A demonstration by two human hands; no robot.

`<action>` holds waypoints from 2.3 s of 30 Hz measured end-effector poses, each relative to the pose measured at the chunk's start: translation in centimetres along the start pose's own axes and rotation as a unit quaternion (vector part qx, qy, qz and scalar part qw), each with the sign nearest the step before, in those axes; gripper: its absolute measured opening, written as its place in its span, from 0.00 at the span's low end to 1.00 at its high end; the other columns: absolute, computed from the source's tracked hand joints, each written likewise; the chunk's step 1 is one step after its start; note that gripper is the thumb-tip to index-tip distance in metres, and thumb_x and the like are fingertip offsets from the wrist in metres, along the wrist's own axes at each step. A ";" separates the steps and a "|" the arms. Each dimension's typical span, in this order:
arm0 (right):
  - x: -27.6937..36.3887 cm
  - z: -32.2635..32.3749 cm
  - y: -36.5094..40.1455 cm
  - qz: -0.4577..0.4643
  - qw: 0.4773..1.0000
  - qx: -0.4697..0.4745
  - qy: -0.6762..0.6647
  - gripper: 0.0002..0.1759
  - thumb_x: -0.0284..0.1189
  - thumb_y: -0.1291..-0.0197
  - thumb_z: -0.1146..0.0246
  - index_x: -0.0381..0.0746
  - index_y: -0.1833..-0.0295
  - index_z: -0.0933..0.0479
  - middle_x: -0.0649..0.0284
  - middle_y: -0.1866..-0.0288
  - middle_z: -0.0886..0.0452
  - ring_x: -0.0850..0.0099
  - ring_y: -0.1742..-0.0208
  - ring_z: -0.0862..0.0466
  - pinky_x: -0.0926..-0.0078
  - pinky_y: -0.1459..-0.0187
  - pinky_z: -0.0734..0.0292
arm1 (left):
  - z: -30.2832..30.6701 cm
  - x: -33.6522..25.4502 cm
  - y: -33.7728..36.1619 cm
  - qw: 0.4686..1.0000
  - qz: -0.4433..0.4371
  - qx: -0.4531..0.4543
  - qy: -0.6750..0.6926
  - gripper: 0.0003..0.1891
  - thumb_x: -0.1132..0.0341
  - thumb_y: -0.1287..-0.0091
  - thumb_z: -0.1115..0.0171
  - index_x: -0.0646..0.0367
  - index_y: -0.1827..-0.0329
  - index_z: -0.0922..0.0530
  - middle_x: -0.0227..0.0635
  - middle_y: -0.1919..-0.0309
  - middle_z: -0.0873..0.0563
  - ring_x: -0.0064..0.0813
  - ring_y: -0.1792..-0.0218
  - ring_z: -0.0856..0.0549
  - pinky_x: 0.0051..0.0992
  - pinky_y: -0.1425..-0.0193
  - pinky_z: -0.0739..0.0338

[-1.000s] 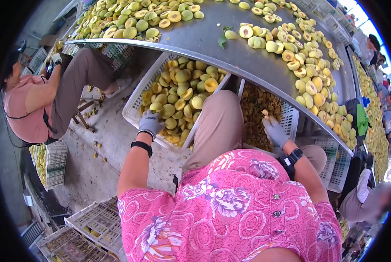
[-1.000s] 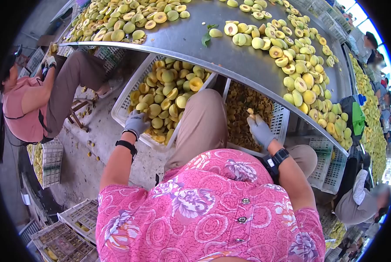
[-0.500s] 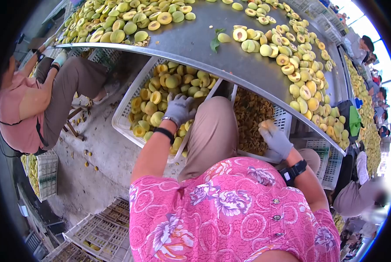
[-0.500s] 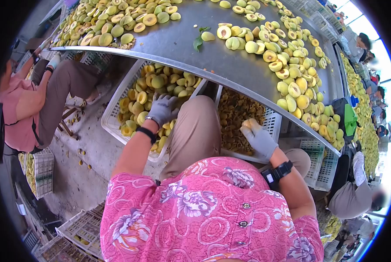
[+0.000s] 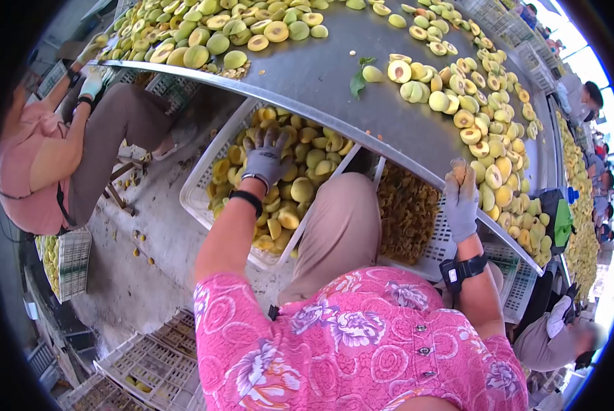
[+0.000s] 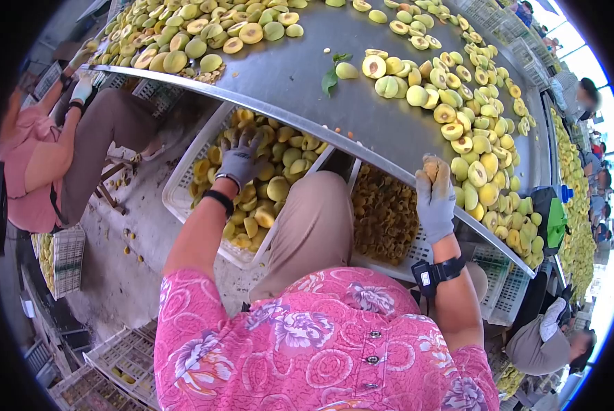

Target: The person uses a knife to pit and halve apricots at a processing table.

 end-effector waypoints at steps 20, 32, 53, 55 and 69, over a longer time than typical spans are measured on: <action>-1.6 -0.8 -0.6 -0.095 0.980 -0.032 -0.171 0.17 0.32 0.30 0.48 0.30 0.45 0.28 0.62 0.67 0.24 0.74 0.69 0.26 0.76 0.65 0.28 | -1.8 6.6 -2.6 0.998 0.041 0.023 -0.030 0.26 0.59 0.37 0.45 0.48 0.34 0.26 0.46 0.27 0.35 0.53 0.29 0.35 0.42 0.30 0.34; 1.8 1.0 0.2 0.029 0.988 -0.125 -0.090 0.11 0.35 0.36 0.38 0.41 0.55 0.29 0.57 0.63 0.20 0.54 0.61 0.17 0.63 0.59 0.22 | -2.3 10.7 8.7 0.985 0.088 0.111 -0.099 0.38 0.43 0.31 0.48 0.48 0.22 0.46 0.48 0.25 0.40 0.50 0.29 0.35 0.42 0.32 0.32; -6.1 4.2 0.3 -0.078 0.984 -0.137 -0.081 0.16 0.40 0.33 0.40 0.40 0.48 0.28 0.52 0.60 0.16 0.49 0.58 0.17 0.60 0.61 0.22 | 15.2 -14.6 -8.9 0.942 -0.204 -0.103 0.245 0.23 0.61 0.33 0.37 0.61 0.37 0.27 0.47 0.50 0.16 0.41 0.50 0.15 0.34 0.45 0.22; -6.4 3.8 0.5 -0.071 0.984 -0.153 -0.053 0.16 0.36 0.33 0.41 0.41 0.43 0.28 0.49 0.52 0.18 0.48 0.60 0.16 0.58 0.63 0.20 | 13.4 -16.0 -14.6 0.951 -0.244 -0.085 0.173 0.31 0.60 0.36 0.35 0.60 0.31 0.33 0.51 0.41 0.21 0.45 0.41 0.21 0.37 0.36 0.28; -6.1 4.3 0.7 -0.092 0.977 -0.165 -0.095 0.17 0.42 0.32 0.42 0.39 0.54 0.33 0.49 0.70 0.21 0.46 0.68 0.19 0.53 0.69 0.27 | 5.9 -21.2 -23.8 0.977 -0.196 0.035 0.079 0.32 0.63 0.46 0.30 0.57 0.37 0.31 0.49 0.48 0.18 0.50 0.44 0.20 0.38 0.40 0.26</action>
Point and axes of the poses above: each hand's wrist, its own y-axis away from the middle knuckle, its own z-axis out of the back of the hand, x = y × z, the point moved 2 cm from there along -y, towards the middle knuckle
